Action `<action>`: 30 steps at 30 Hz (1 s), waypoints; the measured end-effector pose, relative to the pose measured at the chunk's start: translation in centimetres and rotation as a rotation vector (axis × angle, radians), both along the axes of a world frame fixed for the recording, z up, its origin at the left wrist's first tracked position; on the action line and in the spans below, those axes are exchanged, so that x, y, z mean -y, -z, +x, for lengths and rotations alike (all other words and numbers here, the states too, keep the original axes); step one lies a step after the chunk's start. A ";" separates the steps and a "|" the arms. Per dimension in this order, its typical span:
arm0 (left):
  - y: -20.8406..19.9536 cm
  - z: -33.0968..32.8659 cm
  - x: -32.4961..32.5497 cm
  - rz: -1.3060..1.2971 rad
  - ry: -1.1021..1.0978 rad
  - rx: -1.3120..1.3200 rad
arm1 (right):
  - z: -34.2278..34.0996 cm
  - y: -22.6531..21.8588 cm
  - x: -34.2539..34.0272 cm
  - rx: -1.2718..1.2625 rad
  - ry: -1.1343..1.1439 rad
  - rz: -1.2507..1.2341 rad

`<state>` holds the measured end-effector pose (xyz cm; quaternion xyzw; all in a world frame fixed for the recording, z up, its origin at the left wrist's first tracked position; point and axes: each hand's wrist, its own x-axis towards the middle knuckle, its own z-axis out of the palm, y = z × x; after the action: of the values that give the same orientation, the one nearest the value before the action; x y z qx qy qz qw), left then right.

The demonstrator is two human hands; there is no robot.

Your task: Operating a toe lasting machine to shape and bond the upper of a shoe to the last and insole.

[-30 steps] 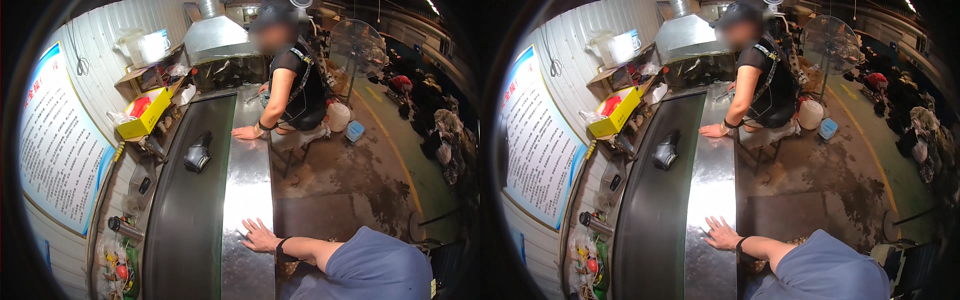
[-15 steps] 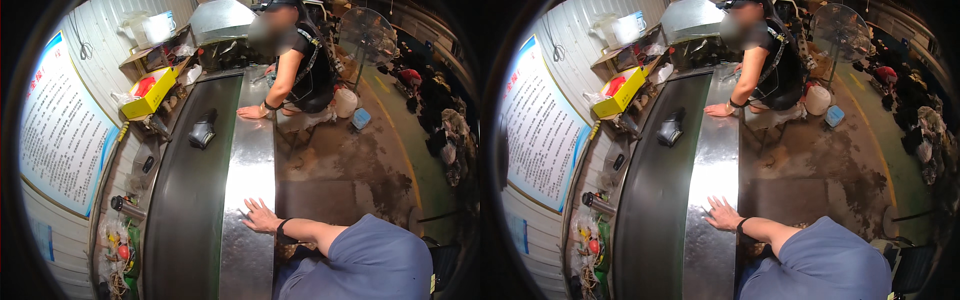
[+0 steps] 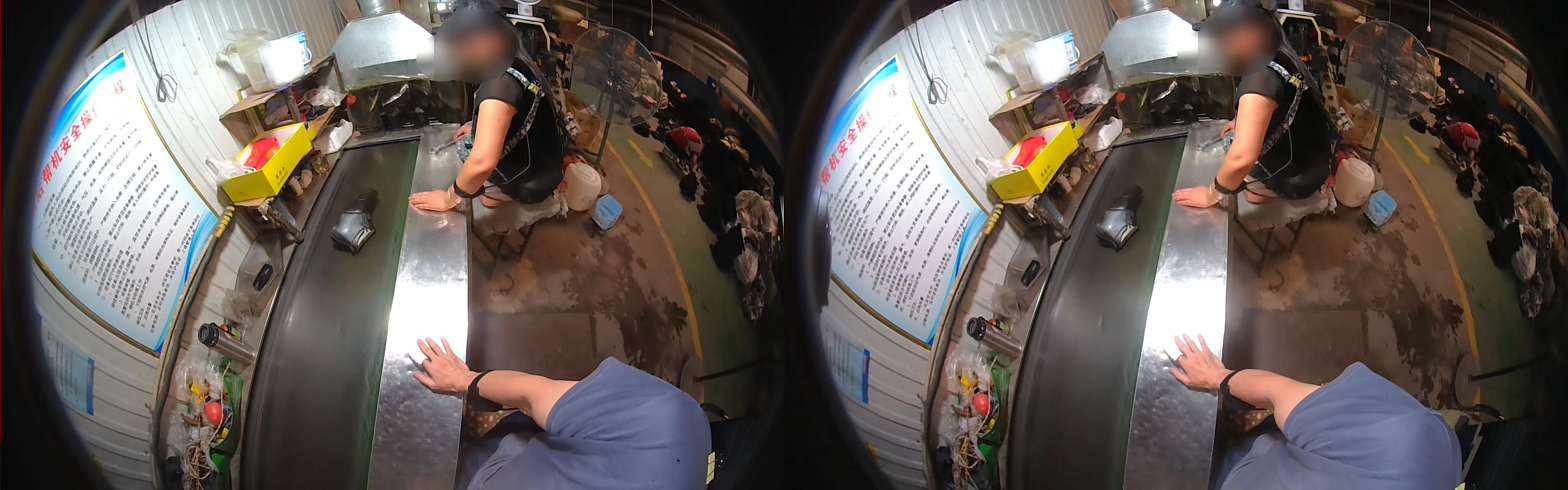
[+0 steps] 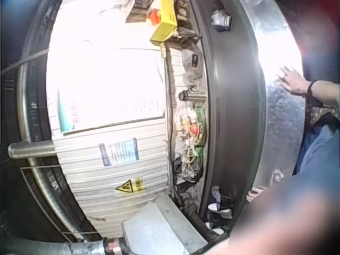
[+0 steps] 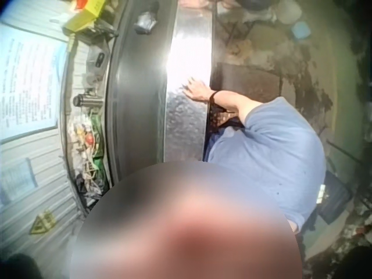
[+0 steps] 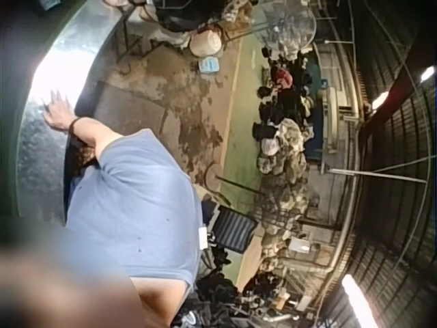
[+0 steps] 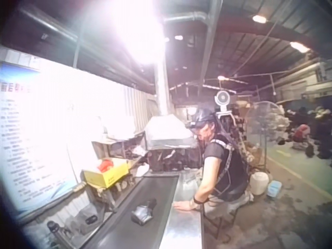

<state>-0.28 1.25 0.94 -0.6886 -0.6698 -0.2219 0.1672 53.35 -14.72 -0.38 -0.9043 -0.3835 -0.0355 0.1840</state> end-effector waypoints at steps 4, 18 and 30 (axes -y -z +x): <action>-0.2 0.7 0.0 -0.038 0.006 -0.015 | 0.5 -0.5 -0.2 -0.059 -0.001 -0.090; 0.2 1.2 -0.4 -0.181 0.170 0.055 | -0.1 0.7 0.2 -0.068 -0.015 -0.045; -5.4 2.0 -0.3 -0.591 -0.018 0.204 | 1.1 1.7 -0.4 -0.365 0.013 0.043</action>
<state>1.74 1.53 6.29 -0.6756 -0.7247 -0.0839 -0.1063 54.47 -14.28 -2.10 -0.8940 -0.3371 0.1200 0.2696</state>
